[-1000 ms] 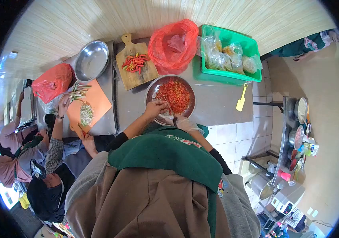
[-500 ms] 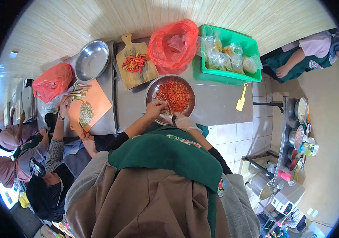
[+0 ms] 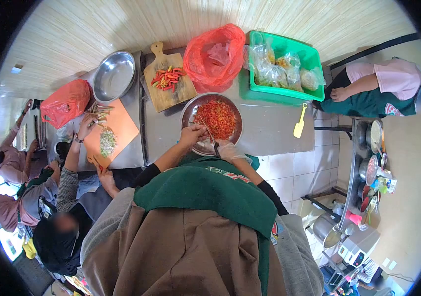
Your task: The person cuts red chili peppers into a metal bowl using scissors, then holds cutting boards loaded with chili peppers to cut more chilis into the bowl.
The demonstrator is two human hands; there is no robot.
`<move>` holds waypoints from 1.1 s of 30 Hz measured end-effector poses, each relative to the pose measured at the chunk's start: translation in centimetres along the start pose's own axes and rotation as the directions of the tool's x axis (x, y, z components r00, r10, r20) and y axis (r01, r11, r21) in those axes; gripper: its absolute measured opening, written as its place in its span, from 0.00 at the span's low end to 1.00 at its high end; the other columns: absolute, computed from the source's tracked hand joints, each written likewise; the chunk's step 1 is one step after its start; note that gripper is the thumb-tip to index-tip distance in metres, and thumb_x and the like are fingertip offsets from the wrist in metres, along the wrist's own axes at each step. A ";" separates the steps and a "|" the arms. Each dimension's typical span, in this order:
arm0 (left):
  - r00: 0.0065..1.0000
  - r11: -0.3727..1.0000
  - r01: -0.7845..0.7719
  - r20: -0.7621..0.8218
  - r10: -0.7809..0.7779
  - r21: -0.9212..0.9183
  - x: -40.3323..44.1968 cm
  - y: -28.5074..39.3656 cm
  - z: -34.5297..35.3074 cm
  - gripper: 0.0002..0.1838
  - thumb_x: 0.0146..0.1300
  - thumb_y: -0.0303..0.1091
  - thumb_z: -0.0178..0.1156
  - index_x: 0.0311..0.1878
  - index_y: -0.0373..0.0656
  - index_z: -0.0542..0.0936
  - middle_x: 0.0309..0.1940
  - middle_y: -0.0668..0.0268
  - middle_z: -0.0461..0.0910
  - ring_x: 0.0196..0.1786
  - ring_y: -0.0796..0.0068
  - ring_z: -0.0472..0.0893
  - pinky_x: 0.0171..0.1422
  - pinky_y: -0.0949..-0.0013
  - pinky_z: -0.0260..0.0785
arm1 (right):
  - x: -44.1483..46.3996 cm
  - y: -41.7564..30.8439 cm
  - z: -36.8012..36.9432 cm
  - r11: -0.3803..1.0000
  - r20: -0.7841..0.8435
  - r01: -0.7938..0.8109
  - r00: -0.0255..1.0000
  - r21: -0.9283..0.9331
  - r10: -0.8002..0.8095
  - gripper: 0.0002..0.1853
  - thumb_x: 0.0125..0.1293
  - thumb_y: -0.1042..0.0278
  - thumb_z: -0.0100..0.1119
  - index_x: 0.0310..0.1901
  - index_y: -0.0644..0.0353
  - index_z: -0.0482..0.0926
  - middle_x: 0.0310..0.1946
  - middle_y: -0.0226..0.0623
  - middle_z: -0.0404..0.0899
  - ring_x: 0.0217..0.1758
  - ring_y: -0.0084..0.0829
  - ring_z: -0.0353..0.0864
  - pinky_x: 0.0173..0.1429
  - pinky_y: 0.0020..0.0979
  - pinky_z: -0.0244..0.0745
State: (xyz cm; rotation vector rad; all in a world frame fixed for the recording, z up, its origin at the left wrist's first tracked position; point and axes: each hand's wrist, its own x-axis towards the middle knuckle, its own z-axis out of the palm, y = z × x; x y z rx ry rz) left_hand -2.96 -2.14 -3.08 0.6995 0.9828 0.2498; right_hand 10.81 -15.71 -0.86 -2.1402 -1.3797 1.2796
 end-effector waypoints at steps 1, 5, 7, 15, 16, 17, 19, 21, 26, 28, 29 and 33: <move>1.000 1.000 0.004 -0.007 -0.004 0.003 -0.1 0.1 0.0 0.11 0.64 0.32 0.61 0.46 0.35 0.78 0.35 0.66 0.80 0.37 0.76 0.81 0.44 0.73 0.77 | -0.7 -1.0 -0.9 1.000 0.014 -0.005 1.000 0.015 0.005 0.26 0.64 0.40 0.48 0.45 0.58 0.77 0.39 0.57 0.79 0.47 0.56 0.78 0.51 0.47 0.71; 1.000 1.000 -0.003 -0.023 0.003 -0.003 -0.1 0.1 0.1 0.11 0.64 0.34 0.60 0.45 0.37 0.78 0.34 0.67 0.80 0.36 0.77 0.80 0.43 0.75 0.77 | -2.0 -2.2 -2.0 0.999 0.041 -0.014 0.999 0.038 0.013 0.26 0.64 0.41 0.49 0.44 0.59 0.77 0.38 0.57 0.79 0.46 0.55 0.78 0.50 0.47 0.71; 1.000 0.999 -0.019 -0.006 0.019 -0.027 0.0 0.0 0.0 0.11 0.64 0.34 0.60 0.45 0.38 0.78 0.33 0.68 0.80 0.35 0.78 0.80 0.42 0.76 0.77 | -2.6 -3.2 -2.2 0.999 0.010 -0.033 0.999 0.009 0.033 0.27 0.64 0.39 0.49 0.44 0.59 0.77 0.38 0.57 0.79 0.45 0.55 0.78 0.49 0.47 0.71; 0.999 0.998 0.041 0.007 -0.041 -0.052 0.3 -0.4 -0.1 0.10 0.65 0.34 0.60 0.46 0.39 0.78 0.35 0.70 0.79 0.34 0.81 0.78 0.41 0.77 0.76 | -1.7 -2.8 -2.1 0.994 0.009 -0.086 0.996 0.074 0.086 0.23 0.63 0.44 0.52 0.45 0.58 0.76 0.38 0.54 0.80 0.45 0.55 0.78 0.49 0.47 0.70; 0.999 0.998 0.044 0.008 -0.044 -0.053 0.2 -0.4 -0.1 0.10 0.65 0.34 0.60 0.46 0.39 0.78 0.35 0.70 0.79 0.34 0.81 0.78 0.40 0.78 0.76 | -1.9 -2.5 -2.2 0.994 0.010 -0.055 0.998 0.098 0.054 0.23 0.63 0.44 0.52 0.45 0.58 0.76 0.38 0.54 0.79 0.45 0.55 0.79 0.48 0.47 0.70; 0.999 0.998 0.042 0.000 -0.042 -0.047 0.2 -0.4 -0.2 0.10 0.65 0.34 0.60 0.45 0.39 0.78 0.34 0.70 0.79 0.34 0.81 0.78 0.40 0.78 0.76 | -2.0 -2.3 -2.2 0.992 0.009 -0.024 1.000 0.124 0.023 0.23 0.63 0.45 0.52 0.45 0.57 0.76 0.38 0.55 0.79 0.45 0.55 0.79 0.48 0.47 0.70; 0.999 0.999 0.039 -0.010 -0.039 -0.036 0.4 -0.3 -0.3 0.10 0.64 0.34 0.60 0.45 0.39 0.79 0.33 0.70 0.79 0.34 0.81 0.78 0.40 0.77 0.76 | -1.8 -1.2 -1.2 0.995 -0.024 -0.038 0.999 0.097 0.041 0.23 0.63 0.44 0.52 0.45 0.57 0.76 0.38 0.55 0.79 0.46 0.55 0.79 0.48 0.47 0.70; 0.999 0.999 0.033 0.023 -0.032 -0.028 0.3 0.0 -0.1 0.10 0.64 0.33 0.60 0.44 0.39 0.79 0.33 0.70 0.79 0.34 0.81 0.78 0.40 0.77 0.76 | -1.8 -1.2 -1.2 0.997 -0.024 -0.072 0.997 0.029 0.073 0.23 0.63 0.43 0.51 0.46 0.57 0.76 0.39 0.56 0.79 0.46 0.55 0.79 0.49 0.47 0.70; 0.999 1.000 0.014 0.050 -0.015 0.022 -0.2 0.5 0.6 0.09 0.64 0.33 0.61 0.44 0.39 0.79 0.33 0.70 0.79 0.34 0.80 0.78 0.40 0.77 0.76 | -1.2 -1.6 -1.2 0.990 -0.006 -0.136 0.991 -0.025 0.136 0.28 0.63 0.37 0.49 0.47 0.57 0.75 0.41 0.58 0.78 0.49 0.56 0.78 0.52 0.48 0.70; 0.997 1.000 0.001 0.075 -0.003 0.025 0.6 -0.1 0.0 0.09 0.63 0.32 0.61 0.44 0.39 0.79 0.33 0.70 0.79 0.34 0.80 0.78 0.40 0.77 0.76 | -2.3 -3.7 -2.9 0.990 0.017 -0.135 0.991 -0.040 0.136 0.30 0.62 0.35 0.47 0.48 0.57 0.75 0.42 0.59 0.78 0.49 0.56 0.77 0.53 0.49 0.69; 0.998 0.999 0.006 0.055 -0.008 0.033 0.7 -0.3 -0.1 0.09 0.63 0.32 0.61 0.44 0.38 0.79 0.33 0.70 0.79 0.33 0.80 0.78 0.40 0.77 0.76 | -2.7 -4.5 -3.6 0.990 0.029 -0.134 0.990 -0.048 0.136 0.31 0.62 0.34 0.47 0.48 0.57 0.75 0.43 0.59 0.78 0.50 0.56 0.77 0.53 0.49 0.69; 1.000 0.999 0.012 -0.002 -0.012 0.046 0.2 -0.1 0.1 0.10 0.63 0.32 0.61 0.43 0.37 0.79 0.32 0.69 0.79 0.33 0.80 0.79 0.39 0.77 0.76 | -1.8 -1.7 -2.0 0.997 0.073 -0.081 0.994 -0.001 0.081 0.32 0.62 0.33 0.47 0.48 0.57 0.75 0.42 0.59 0.78 0.50 0.56 0.77 0.54 0.49 0.69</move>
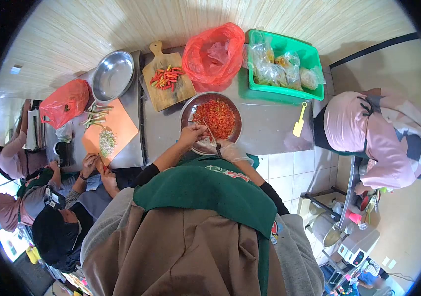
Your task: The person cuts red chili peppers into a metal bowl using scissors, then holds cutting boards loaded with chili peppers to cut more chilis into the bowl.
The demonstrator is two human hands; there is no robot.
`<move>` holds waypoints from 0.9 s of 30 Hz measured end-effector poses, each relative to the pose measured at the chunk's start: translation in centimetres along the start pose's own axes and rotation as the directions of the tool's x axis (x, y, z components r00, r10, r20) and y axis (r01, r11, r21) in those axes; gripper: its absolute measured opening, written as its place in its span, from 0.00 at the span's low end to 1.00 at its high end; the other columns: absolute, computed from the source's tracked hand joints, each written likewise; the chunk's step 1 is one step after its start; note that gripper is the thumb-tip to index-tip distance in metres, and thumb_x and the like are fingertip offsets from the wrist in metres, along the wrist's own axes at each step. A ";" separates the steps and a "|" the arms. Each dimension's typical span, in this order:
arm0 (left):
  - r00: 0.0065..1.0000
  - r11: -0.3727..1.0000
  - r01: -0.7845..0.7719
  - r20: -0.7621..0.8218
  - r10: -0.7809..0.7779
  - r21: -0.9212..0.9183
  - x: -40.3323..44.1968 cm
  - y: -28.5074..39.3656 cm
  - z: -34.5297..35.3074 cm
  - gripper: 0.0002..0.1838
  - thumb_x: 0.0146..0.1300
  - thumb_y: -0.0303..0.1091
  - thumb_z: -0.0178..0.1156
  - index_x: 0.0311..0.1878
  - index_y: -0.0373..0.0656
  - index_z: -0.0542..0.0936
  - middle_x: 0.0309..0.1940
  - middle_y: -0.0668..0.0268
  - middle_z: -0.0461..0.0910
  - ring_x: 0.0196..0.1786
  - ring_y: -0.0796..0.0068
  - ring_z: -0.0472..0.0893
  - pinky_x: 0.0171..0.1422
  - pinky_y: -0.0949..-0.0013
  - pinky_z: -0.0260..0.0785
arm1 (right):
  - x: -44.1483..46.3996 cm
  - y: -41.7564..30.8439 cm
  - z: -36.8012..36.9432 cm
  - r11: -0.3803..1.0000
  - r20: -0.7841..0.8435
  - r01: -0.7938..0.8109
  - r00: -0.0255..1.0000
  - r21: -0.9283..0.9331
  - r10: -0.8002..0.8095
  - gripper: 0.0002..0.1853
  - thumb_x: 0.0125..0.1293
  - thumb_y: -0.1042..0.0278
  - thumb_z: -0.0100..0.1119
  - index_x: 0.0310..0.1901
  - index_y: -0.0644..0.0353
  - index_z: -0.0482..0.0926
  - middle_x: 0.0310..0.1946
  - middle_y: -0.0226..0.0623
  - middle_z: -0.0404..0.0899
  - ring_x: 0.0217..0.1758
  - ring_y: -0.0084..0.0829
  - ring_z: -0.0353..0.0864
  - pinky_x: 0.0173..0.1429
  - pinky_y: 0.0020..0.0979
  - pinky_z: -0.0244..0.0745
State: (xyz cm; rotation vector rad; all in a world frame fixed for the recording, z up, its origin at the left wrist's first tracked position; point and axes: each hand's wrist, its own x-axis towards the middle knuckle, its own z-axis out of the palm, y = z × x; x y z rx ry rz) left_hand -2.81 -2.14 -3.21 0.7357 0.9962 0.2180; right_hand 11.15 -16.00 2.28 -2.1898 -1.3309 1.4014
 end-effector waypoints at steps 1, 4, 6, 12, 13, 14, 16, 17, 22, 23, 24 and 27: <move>1.000 1.000 -0.005 -0.010 0.005 -0.001 0.0 0.1 -0.1 0.10 0.63 0.32 0.61 0.43 0.36 0.79 0.32 0.69 0.79 0.33 0.80 0.79 0.39 0.77 0.76 | 0.0 0.5 0.3 1.000 0.000 -0.005 1.000 0.011 0.005 0.32 0.62 0.33 0.47 0.48 0.57 0.75 0.42 0.59 0.78 0.49 0.56 0.77 0.54 0.49 0.69; 1.000 1.000 -0.021 0.023 0.021 0.007 -0.1 0.2 0.0 0.10 0.63 0.32 0.61 0.43 0.35 0.79 0.32 0.69 0.79 0.34 0.79 0.79 0.38 0.76 0.77 | -1.1 -1.4 -0.4 0.996 -0.018 -0.057 0.998 -0.063 0.056 0.31 0.62 0.34 0.47 0.47 0.58 0.76 0.41 0.58 0.79 0.48 0.55 0.78 0.53 0.48 0.69; 0.999 0.999 -0.027 0.021 0.027 0.017 -0.4 0.3 0.4 0.10 0.63 0.32 0.61 0.43 0.35 0.79 0.32 0.68 0.79 0.34 0.79 0.79 0.39 0.76 0.77 | -1.1 -1.9 -0.5 0.995 -0.037 -0.057 0.998 -0.086 0.054 0.31 0.62 0.34 0.47 0.47 0.59 0.76 0.40 0.57 0.79 0.48 0.54 0.78 0.52 0.48 0.70; 0.999 1.000 -0.008 0.032 0.008 0.009 0.3 0.0 -0.4 0.10 0.63 0.32 0.61 0.44 0.36 0.79 0.33 0.68 0.79 0.35 0.79 0.79 0.42 0.75 0.77 | 0.1 -0.9 -0.5 0.996 -0.048 0.085 0.995 -0.008 -0.085 0.29 0.63 0.37 0.48 0.44 0.59 0.76 0.38 0.56 0.79 0.45 0.54 0.79 0.49 0.47 0.71; 0.999 1.000 0.002 0.035 -0.002 0.010 0.2 0.2 -0.5 0.10 0.63 0.32 0.61 0.44 0.36 0.79 0.33 0.68 0.79 0.35 0.79 0.80 0.42 0.75 0.77 | 0.0 -0.9 -0.4 0.996 -0.046 0.088 0.995 0.014 -0.088 0.28 0.63 0.38 0.48 0.44 0.59 0.76 0.38 0.56 0.79 0.45 0.54 0.79 0.49 0.47 0.71; 0.999 1.000 0.001 0.038 -0.001 0.000 0.1 0.2 -0.4 0.10 0.63 0.33 0.61 0.44 0.36 0.79 0.34 0.68 0.79 0.35 0.79 0.80 0.42 0.75 0.77 | 0.0 -0.9 -0.4 0.995 -0.044 0.093 0.995 0.036 -0.091 0.28 0.63 0.38 0.49 0.43 0.59 0.76 0.38 0.56 0.79 0.44 0.55 0.79 0.49 0.47 0.70; 0.999 1.000 0.000 0.041 0.001 -0.019 -0.2 0.5 -0.3 0.10 0.63 0.33 0.61 0.44 0.37 0.79 0.34 0.68 0.79 0.35 0.78 0.80 0.43 0.75 0.77 | 0.2 -0.1 0.5 0.996 -0.071 0.062 0.996 0.065 -0.057 0.29 0.62 0.37 0.50 0.43 0.60 0.76 0.38 0.56 0.79 0.44 0.55 0.79 0.48 0.48 0.70; 0.999 1.000 -0.008 0.048 0.009 -0.015 -0.3 0.6 -0.2 0.10 0.63 0.32 0.61 0.44 0.37 0.79 0.34 0.68 0.79 0.35 0.78 0.80 0.43 0.75 0.77 | 0.3 0.3 0.9 0.996 -0.085 0.047 0.996 0.078 -0.041 0.29 0.62 0.36 0.50 0.43 0.60 0.75 0.38 0.56 0.79 0.44 0.56 0.79 0.48 0.48 0.70; 0.998 1.000 -0.022 0.065 0.023 -0.015 -0.4 0.6 0.3 0.09 0.63 0.31 0.61 0.44 0.37 0.79 0.33 0.69 0.79 0.35 0.78 0.79 0.43 0.74 0.77 | -1.8 -3.2 -1.5 0.996 -0.086 -0.068 0.994 -0.061 0.063 0.34 0.58 0.31 0.51 0.46 0.59 0.74 0.37 0.59 0.79 0.46 0.57 0.78 0.49 0.50 0.71; 0.998 1.000 -0.025 0.061 0.026 -0.015 -0.4 0.6 0.3 0.09 0.63 0.31 0.61 0.44 0.38 0.79 0.33 0.69 0.79 0.35 0.78 0.79 0.43 0.74 0.77 | -1.9 -3.7 -1.9 0.991 -0.084 -0.080 0.994 -0.110 0.071 0.34 0.58 0.31 0.51 0.47 0.59 0.74 0.37 0.60 0.79 0.47 0.58 0.78 0.49 0.50 0.71; 0.998 1.000 -0.025 0.056 0.026 -0.015 -0.5 0.7 0.4 0.09 0.64 0.31 0.61 0.43 0.38 0.78 0.33 0.69 0.79 0.35 0.78 0.79 0.43 0.74 0.77 | -1.8 -3.7 -2.0 0.990 -0.076 -0.071 0.995 -0.119 0.062 0.33 0.59 0.32 0.52 0.48 0.58 0.74 0.37 0.58 0.79 0.46 0.56 0.79 0.48 0.49 0.71; 0.998 0.999 -0.021 0.058 0.024 -0.044 -0.5 0.7 0.4 0.09 0.63 0.30 0.60 0.45 0.36 0.78 0.35 0.68 0.79 0.36 0.77 0.80 0.43 0.74 0.78 | -1.2 -2.8 -1.7 0.991 -0.057 -0.028 0.998 -0.132 0.021 0.30 0.60 0.34 0.52 0.50 0.55 0.74 0.37 0.56 0.80 0.44 0.54 0.80 0.48 0.47 0.72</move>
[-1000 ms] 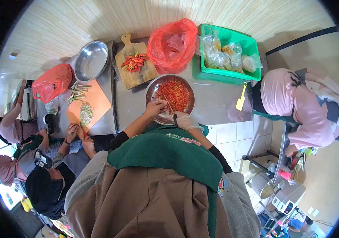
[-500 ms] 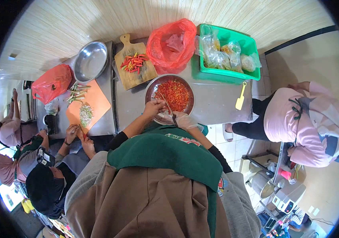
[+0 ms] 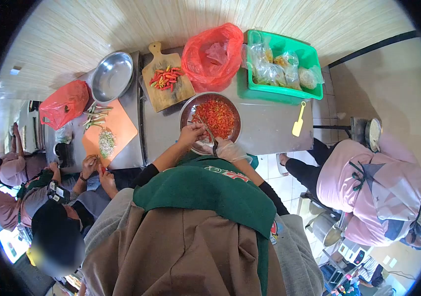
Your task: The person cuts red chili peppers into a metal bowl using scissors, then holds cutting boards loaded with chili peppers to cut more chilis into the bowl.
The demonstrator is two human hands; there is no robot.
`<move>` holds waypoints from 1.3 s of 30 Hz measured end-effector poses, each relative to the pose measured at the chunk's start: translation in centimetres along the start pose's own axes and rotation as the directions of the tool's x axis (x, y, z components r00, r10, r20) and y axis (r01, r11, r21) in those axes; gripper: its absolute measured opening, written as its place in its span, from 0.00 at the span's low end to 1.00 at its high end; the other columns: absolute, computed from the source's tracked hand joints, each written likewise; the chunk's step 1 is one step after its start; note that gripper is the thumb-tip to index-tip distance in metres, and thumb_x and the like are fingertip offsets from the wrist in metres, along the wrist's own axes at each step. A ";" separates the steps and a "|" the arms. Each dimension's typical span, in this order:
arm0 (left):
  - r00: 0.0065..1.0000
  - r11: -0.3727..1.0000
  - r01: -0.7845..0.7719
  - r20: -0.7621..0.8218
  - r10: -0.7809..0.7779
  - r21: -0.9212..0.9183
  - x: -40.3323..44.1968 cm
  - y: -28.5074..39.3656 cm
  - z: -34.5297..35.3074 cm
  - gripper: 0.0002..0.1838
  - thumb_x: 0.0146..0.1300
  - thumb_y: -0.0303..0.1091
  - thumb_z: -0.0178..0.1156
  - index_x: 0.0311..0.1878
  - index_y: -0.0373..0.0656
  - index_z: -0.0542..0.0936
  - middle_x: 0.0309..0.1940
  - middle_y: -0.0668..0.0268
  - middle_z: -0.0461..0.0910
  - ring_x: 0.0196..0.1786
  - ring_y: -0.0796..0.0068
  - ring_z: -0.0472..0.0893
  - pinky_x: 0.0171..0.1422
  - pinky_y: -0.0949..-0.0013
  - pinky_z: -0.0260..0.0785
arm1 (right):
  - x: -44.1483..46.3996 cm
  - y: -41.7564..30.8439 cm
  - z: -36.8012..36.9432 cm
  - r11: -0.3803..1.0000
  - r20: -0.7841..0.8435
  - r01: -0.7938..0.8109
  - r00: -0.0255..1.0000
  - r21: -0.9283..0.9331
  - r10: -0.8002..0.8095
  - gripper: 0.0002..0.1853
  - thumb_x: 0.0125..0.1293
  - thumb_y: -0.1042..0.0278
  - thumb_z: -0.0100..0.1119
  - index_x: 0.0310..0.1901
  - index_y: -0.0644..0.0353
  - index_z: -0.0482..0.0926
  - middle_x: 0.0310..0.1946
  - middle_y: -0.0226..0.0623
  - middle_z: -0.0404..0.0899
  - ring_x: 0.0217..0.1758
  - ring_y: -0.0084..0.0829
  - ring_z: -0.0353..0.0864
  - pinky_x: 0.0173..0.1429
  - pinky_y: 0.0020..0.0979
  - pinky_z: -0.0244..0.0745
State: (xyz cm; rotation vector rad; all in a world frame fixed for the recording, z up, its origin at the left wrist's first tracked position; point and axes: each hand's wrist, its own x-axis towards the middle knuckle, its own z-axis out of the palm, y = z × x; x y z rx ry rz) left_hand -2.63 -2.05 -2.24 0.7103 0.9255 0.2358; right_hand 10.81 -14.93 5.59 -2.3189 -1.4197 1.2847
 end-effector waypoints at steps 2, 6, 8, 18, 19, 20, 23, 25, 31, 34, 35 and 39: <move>1.000 1.000 0.006 0.007 -0.006 -0.014 0.1 -0.2 -0.5 0.10 0.63 0.29 0.60 0.45 0.35 0.78 0.36 0.67 0.80 0.36 0.77 0.80 0.42 0.74 0.78 | 0.7 1.0 0.9 0.999 -0.004 0.049 0.999 0.015 -0.049 0.31 0.60 0.33 0.52 0.49 0.55 0.74 0.37 0.56 0.80 0.42 0.54 0.80 0.47 0.47 0.73; 1.000 1.000 0.023 0.018 -0.023 0.016 0.1 -0.4 -1.0 0.10 0.63 0.29 0.60 0.45 0.36 0.78 0.35 0.67 0.80 0.36 0.77 0.80 0.41 0.75 0.78 | -0.3 0.7 0.5 0.978 -0.039 0.183 0.983 0.096 -0.180 0.30 0.61 0.34 0.51 0.48 0.56 0.74 0.36 0.53 0.80 0.43 0.52 0.80 0.48 0.45 0.72; 0.999 0.999 0.014 0.028 -0.016 0.047 0.0 -0.3 -1.0 0.09 0.63 0.30 0.61 0.44 0.36 0.79 0.35 0.67 0.80 0.35 0.78 0.80 0.41 0.76 0.77 | -1.1 -0.1 -0.1 0.963 -0.087 0.235 0.971 0.134 -0.225 0.29 0.62 0.36 0.51 0.48 0.56 0.75 0.36 0.52 0.80 0.44 0.50 0.79 0.48 0.43 0.71; 0.722 0.430 -0.376 -0.031 0.691 0.821 1.1 5.5 -0.9 0.14 0.60 0.43 0.62 0.33 0.40 0.81 0.23 0.61 0.81 0.26 0.65 0.80 0.35 0.63 0.72 | -0.6 1.3 0.7 0.981 -0.023 0.039 0.999 0.189 -0.036 0.27 0.62 0.39 0.54 0.43 0.60 0.77 0.37 0.50 0.81 0.44 0.50 0.80 0.48 0.44 0.71; 0.640 0.400 -0.380 -0.075 0.765 0.834 1.7 7.4 -1.1 0.12 0.59 0.42 0.62 0.35 0.41 0.81 0.26 0.60 0.81 0.29 0.60 0.80 0.36 0.61 0.72 | -1.5 0.6 0.1 0.972 -0.042 0.036 0.999 0.233 -0.027 0.26 0.62 0.40 0.55 0.42 0.60 0.77 0.36 0.49 0.81 0.43 0.49 0.80 0.47 0.44 0.71; 0.551 0.371 -0.377 -0.116 0.826 0.848 2.2 9.4 -1.3 0.12 0.59 0.40 0.61 0.36 0.41 0.80 0.28 0.59 0.81 0.33 0.55 0.80 0.38 0.58 0.72 | -2.1 0.3 -0.2 0.960 -0.059 0.031 0.998 0.278 -0.015 0.25 0.62 0.42 0.57 0.41 0.60 0.77 0.35 0.49 0.81 0.42 0.48 0.81 0.47 0.44 0.71; 0.473 0.143 -0.095 -0.082 0.877 0.985 4.3 12.9 -3.3 0.12 0.59 0.39 0.60 0.41 0.41 0.78 0.35 0.57 0.80 0.41 0.54 0.80 0.42 0.56 0.72 | -1.7 2.4 1.4 0.906 -0.080 0.048 0.997 0.421 -0.016 0.21 0.60 0.47 0.61 0.42 0.59 0.77 0.33 0.46 0.82 0.40 0.44 0.81 0.46 0.42 0.72; 0.515 -0.022 0.049 -0.006 0.857 0.999 5.8 13.6 -4.8 0.13 0.58 0.38 0.62 0.43 0.41 0.78 0.36 0.57 0.79 0.40 0.53 0.80 0.41 0.54 0.72 | -2.1 2.7 1.3 0.913 -0.093 0.016 0.995 0.407 0.024 0.21 0.59 0.48 0.63 0.43 0.59 0.77 0.33 0.45 0.82 0.39 0.43 0.81 0.45 0.40 0.72; 0.514 -0.103 0.006 0.085 0.854 0.995 5.6 13.6 -4.6 0.12 0.57 0.37 0.63 0.40 0.41 0.80 0.35 0.55 0.80 0.37 0.58 0.81 0.41 0.58 0.74 | -2.1 4.0 2.5 0.833 -0.133 0.045 0.991 0.552 0.034 0.21 0.59 0.49 0.64 0.43 0.58 0.77 0.34 0.45 0.82 0.39 0.41 0.82 0.45 0.38 0.72; 0.647 0.327 -0.290 -0.068 0.759 0.899 4.2 12.1 -3.1 0.13 0.59 0.38 0.61 0.41 0.38 0.80 0.32 0.56 0.82 0.33 0.62 0.82 0.38 0.63 0.74 | -1.0 5.6 3.6 0.866 -0.170 0.095 0.985 0.491 -0.012 0.20 0.59 0.51 0.64 0.43 0.58 0.76 0.34 0.45 0.81 0.40 0.42 0.81 0.45 0.38 0.72; 0.738 0.498 -0.319 -0.119 0.665 0.806 3.3 11.2 -2.2 0.13 0.59 0.38 0.61 0.39 0.38 0.80 0.30 0.58 0.82 0.30 0.67 0.82 0.35 0.66 0.74 | -0.7 5.7 3.6 0.888 -0.178 0.105 0.984 0.447 -0.027 0.20 0.59 0.52 0.64 0.44 0.58 0.76 0.35 0.46 0.81 0.41 0.43 0.81 0.46 0.38 0.72; 0.983 0.944 -0.163 -0.037 0.181 0.287 -0.1 7.0 1.0 0.13 0.61 0.40 0.62 0.39 0.38 0.80 0.29 0.65 0.80 0.30 0.76 0.80 0.35 0.73 0.75 | -1.1 2.8 0.9 0.819 -0.096 0.077 0.995 0.569 -0.027 0.18 0.66 0.50 0.56 0.40 0.59 0.73 0.22 0.27 0.71 0.26 0.21 0.70 0.32 0.25 0.65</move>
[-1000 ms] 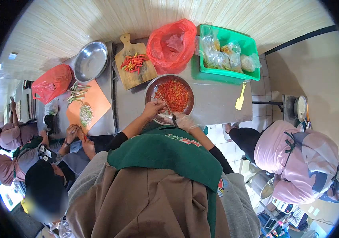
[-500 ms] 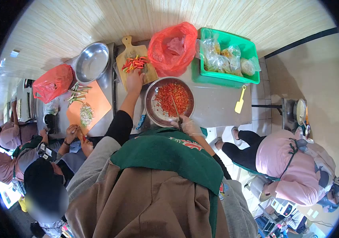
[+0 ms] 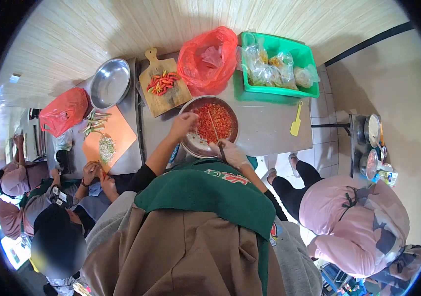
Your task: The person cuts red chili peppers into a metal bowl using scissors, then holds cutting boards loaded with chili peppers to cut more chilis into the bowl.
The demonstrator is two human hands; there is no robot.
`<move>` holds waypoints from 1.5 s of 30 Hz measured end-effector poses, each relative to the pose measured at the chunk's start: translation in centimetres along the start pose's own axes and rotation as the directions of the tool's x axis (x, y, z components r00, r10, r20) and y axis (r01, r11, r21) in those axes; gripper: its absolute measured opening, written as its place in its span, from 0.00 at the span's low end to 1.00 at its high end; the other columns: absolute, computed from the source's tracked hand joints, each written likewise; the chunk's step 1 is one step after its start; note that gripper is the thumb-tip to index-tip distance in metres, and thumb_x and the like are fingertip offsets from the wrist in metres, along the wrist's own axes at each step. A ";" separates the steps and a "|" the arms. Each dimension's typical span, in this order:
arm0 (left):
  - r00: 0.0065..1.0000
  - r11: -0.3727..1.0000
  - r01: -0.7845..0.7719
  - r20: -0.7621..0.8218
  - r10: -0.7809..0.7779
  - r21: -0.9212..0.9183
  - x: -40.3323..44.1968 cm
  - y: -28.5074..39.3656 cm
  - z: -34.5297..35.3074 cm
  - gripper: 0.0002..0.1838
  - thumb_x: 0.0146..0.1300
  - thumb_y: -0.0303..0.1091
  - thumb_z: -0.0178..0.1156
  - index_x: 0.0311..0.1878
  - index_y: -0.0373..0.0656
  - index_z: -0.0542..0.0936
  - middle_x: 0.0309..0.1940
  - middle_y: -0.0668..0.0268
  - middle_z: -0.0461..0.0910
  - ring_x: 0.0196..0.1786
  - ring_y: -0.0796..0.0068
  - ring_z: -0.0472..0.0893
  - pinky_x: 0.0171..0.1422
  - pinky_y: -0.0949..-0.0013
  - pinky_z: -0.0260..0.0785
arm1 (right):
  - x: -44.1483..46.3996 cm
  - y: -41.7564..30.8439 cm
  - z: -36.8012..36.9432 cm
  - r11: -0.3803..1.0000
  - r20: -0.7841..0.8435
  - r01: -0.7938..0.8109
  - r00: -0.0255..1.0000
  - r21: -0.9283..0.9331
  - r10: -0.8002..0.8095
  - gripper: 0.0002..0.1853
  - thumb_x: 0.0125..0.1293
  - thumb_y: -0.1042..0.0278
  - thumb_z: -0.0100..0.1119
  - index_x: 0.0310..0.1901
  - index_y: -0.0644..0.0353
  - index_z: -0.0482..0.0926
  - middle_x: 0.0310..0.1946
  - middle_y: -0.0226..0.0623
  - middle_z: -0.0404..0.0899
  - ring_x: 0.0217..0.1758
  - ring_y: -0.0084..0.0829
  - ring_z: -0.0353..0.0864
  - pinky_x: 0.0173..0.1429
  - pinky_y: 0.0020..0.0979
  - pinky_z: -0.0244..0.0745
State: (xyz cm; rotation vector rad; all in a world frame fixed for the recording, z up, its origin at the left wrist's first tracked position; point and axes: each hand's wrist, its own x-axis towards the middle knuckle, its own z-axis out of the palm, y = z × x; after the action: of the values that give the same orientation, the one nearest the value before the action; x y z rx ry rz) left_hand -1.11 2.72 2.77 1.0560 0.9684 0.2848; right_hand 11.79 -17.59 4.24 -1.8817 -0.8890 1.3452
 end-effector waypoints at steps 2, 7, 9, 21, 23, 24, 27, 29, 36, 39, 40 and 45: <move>0.986 0.986 0.129 0.115 -0.117 -0.104 -1.1 -1.7 1.3 0.14 0.62 0.40 0.61 0.42 0.38 0.79 0.31 0.64 0.79 0.31 0.74 0.81 0.37 0.72 0.76 | 0.7 -0.4 0.3 0.991 -0.015 -0.088 0.996 -0.102 0.087 0.22 0.65 0.43 0.54 0.40 0.59 0.74 0.21 0.27 0.70 0.25 0.21 0.70 0.31 0.26 0.65; 0.965 0.976 0.208 0.176 -0.194 -0.063 -2.3 -2.0 1.9 0.15 0.64 0.42 0.60 0.41 0.38 0.79 0.32 0.65 0.79 0.33 0.76 0.80 0.39 0.73 0.76 | 1.0 -1.3 -0.1 0.976 0.033 -0.071 0.996 -0.205 0.080 0.28 0.64 0.37 0.51 0.41 0.59 0.75 0.21 0.29 0.70 0.25 0.23 0.70 0.31 0.27 0.65; 0.963 0.976 0.215 0.176 -0.203 -0.047 -2.1 -2.2 1.8 0.15 0.63 0.42 0.61 0.42 0.37 0.79 0.32 0.65 0.79 0.33 0.75 0.81 0.40 0.71 0.77 | 0.7 -1.5 -0.4 0.978 0.047 -0.061 0.996 -0.201 0.071 0.28 0.64 0.37 0.50 0.41 0.60 0.76 0.21 0.30 0.71 0.25 0.24 0.71 0.32 0.28 0.65; 0.952 0.969 0.246 0.184 -0.243 0.011 -1.5 -3.1 1.9 0.15 0.62 0.42 0.63 0.42 0.38 0.79 0.35 0.66 0.79 0.35 0.73 0.80 0.42 0.68 0.78 | -0.5 -2.2 -0.3 0.976 0.093 -0.107 0.988 -0.191 0.127 0.32 0.63 0.34 0.47 0.50 0.59 0.77 0.42 0.52 0.79 0.47 0.47 0.79 0.52 0.39 0.70; 0.950 0.969 0.248 0.196 -0.244 0.009 -1.6 -3.1 1.9 0.15 0.62 0.41 0.63 0.41 0.38 0.79 0.34 0.66 0.79 0.35 0.74 0.80 0.42 0.68 0.79 | -0.5 -2.7 -0.4 0.975 0.131 -0.143 0.977 -0.173 0.166 0.32 0.63 0.34 0.48 0.49 0.59 0.77 0.40 0.52 0.79 0.47 0.47 0.79 0.52 0.38 0.71; 0.948 0.968 0.249 0.204 -0.244 -0.002 -1.4 -3.5 1.8 0.15 0.62 0.41 0.63 0.41 0.38 0.79 0.34 0.66 0.79 0.35 0.74 0.80 0.42 0.68 0.79 | -0.5 -2.4 -0.4 0.974 0.106 -0.114 0.985 -0.195 0.137 0.31 0.64 0.35 0.48 0.49 0.59 0.77 0.41 0.52 0.80 0.47 0.48 0.79 0.52 0.39 0.71; 0.948 0.969 0.247 0.213 -0.237 -0.022 -1.0 -4.4 1.5 0.14 0.62 0.41 0.63 0.40 0.38 0.80 0.33 0.66 0.80 0.35 0.74 0.81 0.43 0.68 0.79 | -0.9 -2.3 -0.2 0.973 0.076 -0.058 0.994 -0.222 0.076 0.29 0.65 0.37 0.48 0.47 0.59 0.77 0.41 0.53 0.79 0.48 0.50 0.79 0.52 0.41 0.71; 0.952 0.972 0.236 0.204 -0.228 -0.016 -1.2 -4.3 1.5 0.15 0.62 0.42 0.63 0.40 0.38 0.80 0.32 0.66 0.80 0.35 0.74 0.81 0.43 0.68 0.80 | -1.4 -3.2 -0.5 0.981 0.104 -0.063 0.991 -0.184 0.083 0.28 0.65 0.38 0.48 0.45 0.59 0.77 0.42 0.55 0.79 0.49 0.51 0.78 0.52 0.43 0.70; 0.968 0.977 0.214 0.137 -0.212 0.001 -1.0 -4.3 1.4 0.13 0.61 0.38 0.64 0.40 0.36 0.80 0.33 0.64 0.81 0.35 0.73 0.82 0.40 0.68 0.80 | -0.3 -0.8 0.4 0.949 0.057 0.064 0.997 -0.309 -0.048 0.27 0.67 0.40 0.46 0.45 0.60 0.77 0.35 0.47 0.79 0.41 0.43 0.78 0.48 0.38 0.70; 0.977 0.983 0.186 0.107 -0.185 0.007 -1.0 -4.4 1.3 0.13 0.61 0.36 0.64 0.41 0.35 0.80 0.34 0.63 0.81 0.35 0.73 0.83 0.39 0.69 0.80 | 0.2 0.7 0.9 0.968 0.073 0.028 0.997 -0.249 -0.011 0.30 0.63 0.35 0.47 0.42 0.59 0.76 0.38 0.54 0.79 0.46 0.53 0.79 0.49 0.44 0.71; 0.980 0.985 0.170 0.106 -0.170 0.006 -1.1 -4.6 1.3 0.13 0.61 0.35 0.64 0.41 0.34 0.79 0.34 0.63 0.81 0.34 0.72 0.83 0.39 0.69 0.80 | 0.1 0.5 1.0 0.954 0.049 0.019 0.999 -0.299 -0.005 0.30 0.63 0.35 0.47 0.42 0.59 0.77 0.38 0.54 0.79 0.45 0.53 0.79 0.48 0.45 0.71; 0.982 0.987 0.152 0.109 -0.156 0.051 -0.9 -4.8 1.0 0.12 0.62 0.33 0.63 0.42 0.33 0.79 0.36 0.61 0.82 0.36 0.71 0.84 0.40 0.69 0.80 | -0.2 -1.1 0.9 0.925 0.006 -0.021 1.000 -0.378 0.025 0.29 0.63 0.35 0.49 0.41 0.59 0.77 0.36 0.55 0.79 0.45 0.53 0.79 0.48 0.45 0.71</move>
State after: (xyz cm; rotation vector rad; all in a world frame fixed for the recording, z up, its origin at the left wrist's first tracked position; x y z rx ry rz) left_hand -1.91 -0.86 -0.66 1.0188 0.9516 0.0762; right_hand 10.73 -17.05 4.97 -2.1795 -1.2055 1.2649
